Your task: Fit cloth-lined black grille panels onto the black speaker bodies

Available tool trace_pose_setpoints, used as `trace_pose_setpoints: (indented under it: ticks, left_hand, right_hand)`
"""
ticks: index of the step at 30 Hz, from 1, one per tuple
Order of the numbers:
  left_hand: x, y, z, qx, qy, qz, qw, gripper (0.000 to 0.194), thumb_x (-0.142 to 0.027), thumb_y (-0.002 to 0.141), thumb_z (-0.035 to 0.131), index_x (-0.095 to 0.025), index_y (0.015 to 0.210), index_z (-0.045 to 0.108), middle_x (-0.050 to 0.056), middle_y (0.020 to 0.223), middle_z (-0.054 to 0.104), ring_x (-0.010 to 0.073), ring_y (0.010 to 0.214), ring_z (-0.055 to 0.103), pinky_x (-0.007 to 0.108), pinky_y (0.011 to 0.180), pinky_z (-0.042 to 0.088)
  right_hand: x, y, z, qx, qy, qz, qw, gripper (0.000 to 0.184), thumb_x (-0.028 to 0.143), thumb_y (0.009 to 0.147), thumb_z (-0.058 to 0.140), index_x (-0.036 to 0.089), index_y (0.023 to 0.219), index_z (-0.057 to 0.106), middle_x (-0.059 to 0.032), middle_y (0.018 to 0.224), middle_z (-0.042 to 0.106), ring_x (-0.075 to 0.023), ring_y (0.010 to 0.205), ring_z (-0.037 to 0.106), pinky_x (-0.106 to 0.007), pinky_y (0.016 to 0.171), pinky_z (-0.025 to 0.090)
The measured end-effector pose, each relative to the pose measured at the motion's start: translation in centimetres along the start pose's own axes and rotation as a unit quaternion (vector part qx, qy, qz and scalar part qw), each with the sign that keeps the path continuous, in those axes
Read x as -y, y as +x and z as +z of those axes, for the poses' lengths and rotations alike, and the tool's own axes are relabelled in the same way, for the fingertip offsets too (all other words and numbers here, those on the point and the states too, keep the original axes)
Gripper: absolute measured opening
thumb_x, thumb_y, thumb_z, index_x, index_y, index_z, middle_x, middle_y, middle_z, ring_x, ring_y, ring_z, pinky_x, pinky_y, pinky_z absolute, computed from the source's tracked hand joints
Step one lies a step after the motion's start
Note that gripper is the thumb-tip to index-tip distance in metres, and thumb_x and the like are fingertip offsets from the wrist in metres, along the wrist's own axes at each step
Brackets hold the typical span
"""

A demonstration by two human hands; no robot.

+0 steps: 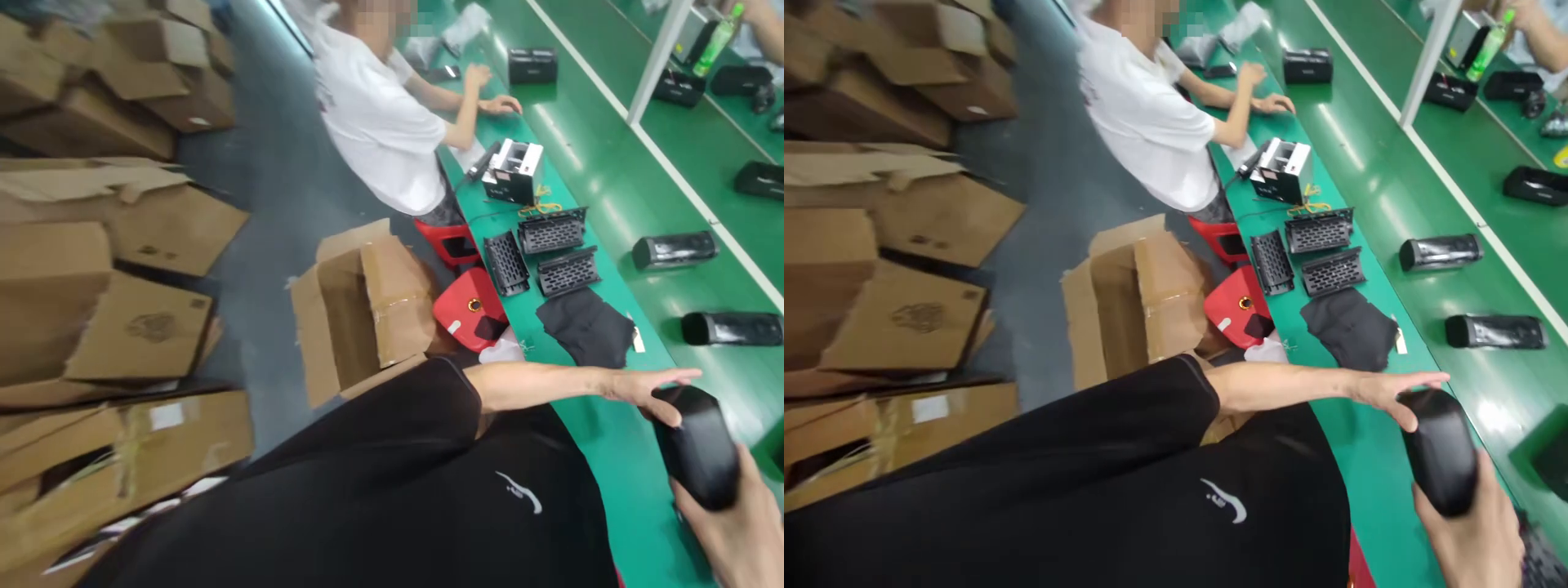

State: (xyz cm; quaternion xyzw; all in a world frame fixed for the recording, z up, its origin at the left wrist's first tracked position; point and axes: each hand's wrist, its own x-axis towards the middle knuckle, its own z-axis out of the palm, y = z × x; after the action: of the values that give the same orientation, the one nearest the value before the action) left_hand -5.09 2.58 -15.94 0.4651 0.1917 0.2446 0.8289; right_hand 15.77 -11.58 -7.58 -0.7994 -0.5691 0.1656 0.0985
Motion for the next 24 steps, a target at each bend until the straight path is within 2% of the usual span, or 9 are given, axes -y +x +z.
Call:
trace_pose_setpoints:
  ticks: [3,6,8,10,12,14,18,21,24]
  left_hand:
    - [-1.4,-1.2,-0.2,-0.050,0.089,0.054,0.993,0.113,-0.052,0.046,0.100,-0.018,0.147,0.062,0.013,0.148,0.054,0.0420,0.146,0.047,0.047,0.124,0.038]
    - [-1.1,-2.5,-0.4,-0.074,0.045,0.060,0.994,0.102,-0.049,0.056,0.097,-0.022,0.148,0.062,0.011,0.144,0.058,0.0359,0.138,0.054,0.044,0.120,0.043]
    - [-0.7,-3.3,-0.9,-0.088,-0.019,0.048,0.995,0.100,-0.045,0.058,0.097,-0.025,0.148,0.061,0.010,0.140,0.061,0.0329,0.132,0.058,0.043,0.114,0.047]
    - [-0.5,-3.9,-1.3,-0.094,-0.068,0.033,0.993,0.099,-0.041,0.057,0.098,-0.026,0.147,0.061,0.009,0.134,0.065,0.0303,0.125,0.062,0.042,0.108,0.051]
    - [-0.5,-4.0,-1.6,-0.104,-0.084,0.032,0.991,0.097,-0.038,0.056,0.098,-0.026,0.145,0.063,0.008,0.129,0.067,0.0284,0.120,0.064,0.041,0.106,0.052]
    - [-0.4,-3.8,-1.7,-0.117,-0.083,0.038,0.989,0.094,-0.037,0.056,0.098,-0.027,0.143,0.065,0.007,0.129,0.068,0.0277,0.119,0.065,0.040,0.106,0.052]
    - [-0.2,-3.1,-1.5,-0.127,-0.053,0.000,0.990,0.093,-0.041,0.058,0.096,-0.026,0.144,0.064,0.008,0.139,0.066,0.0302,0.125,0.064,0.041,0.109,0.050]
    - [0.4,-2.7,-1.7,-0.128,0.002,-0.090,0.988,0.087,-0.049,0.067,0.090,-0.024,0.146,0.062,0.009,0.147,0.064,0.0317,0.134,0.060,0.041,0.115,0.046]
    - [1.1,-2.4,-2.4,-0.126,0.022,-0.143,0.981,0.078,-0.057,0.073,0.083,-0.020,0.139,0.065,0.011,0.145,0.067,0.0329,0.136,0.059,0.042,0.116,0.045]
  right_hand:
    - [1.0,0.4,-0.2,0.023,-0.071,-0.024,0.997,0.116,0.080,0.057,0.080,0.020,0.154,0.055,-0.0216,0.118,0.068,-0.0527,0.111,0.062,-0.078,0.095,0.046]
    - [0.9,-0.4,-0.6,-0.010,0.005,-0.039,0.999,0.124,0.086,0.060,0.076,0.016,0.158,0.048,-0.0250,0.141,0.059,-0.0517,0.130,0.054,-0.071,0.107,0.042]
    - [0.1,-1.6,-0.7,-0.034,0.083,-0.006,0.996,0.137,0.086,0.055,0.081,0.014,0.163,0.039,-0.0268,0.155,0.047,-0.0511,0.139,0.047,-0.068,0.114,0.037]
    - [-0.5,-2.9,-0.4,-0.042,0.170,0.026,0.984,0.140,0.080,0.055,0.086,0.015,0.166,0.030,-0.0251,0.161,0.041,-0.0480,0.144,0.042,-0.065,0.119,0.031]
    - [-0.4,-4.1,0.1,-0.050,0.239,0.036,0.969,0.130,0.073,0.061,0.087,0.018,0.165,0.031,-0.0212,0.160,0.044,-0.0429,0.146,0.042,-0.062,0.121,0.030]
    - [0.4,-4.9,0.6,-0.076,0.262,0.047,0.961,0.117,0.069,0.065,0.087,0.018,0.159,0.041,-0.0189,0.156,0.047,-0.0400,0.143,0.045,-0.059,0.121,0.031]
    - [1.0,-5.1,1.5,-0.110,0.284,0.103,0.947,0.103,0.063,0.063,0.091,0.020,0.147,0.054,-0.0150,0.145,0.052,-0.0373,0.130,0.052,-0.057,0.116,0.036]
    - [-0.4,-4.4,2.9,-0.076,0.376,0.181,0.906,0.095,0.062,0.060,0.093,0.024,0.140,0.058,-0.0092,0.130,0.057,-0.0306,0.113,0.056,-0.054,0.108,0.044]
    - [-2.1,-3.9,4.5,0.037,0.497,0.295,0.815,0.084,0.066,0.063,0.090,0.026,0.131,0.060,-0.0065,0.117,0.061,-0.0255,0.094,0.059,-0.053,0.092,0.054]
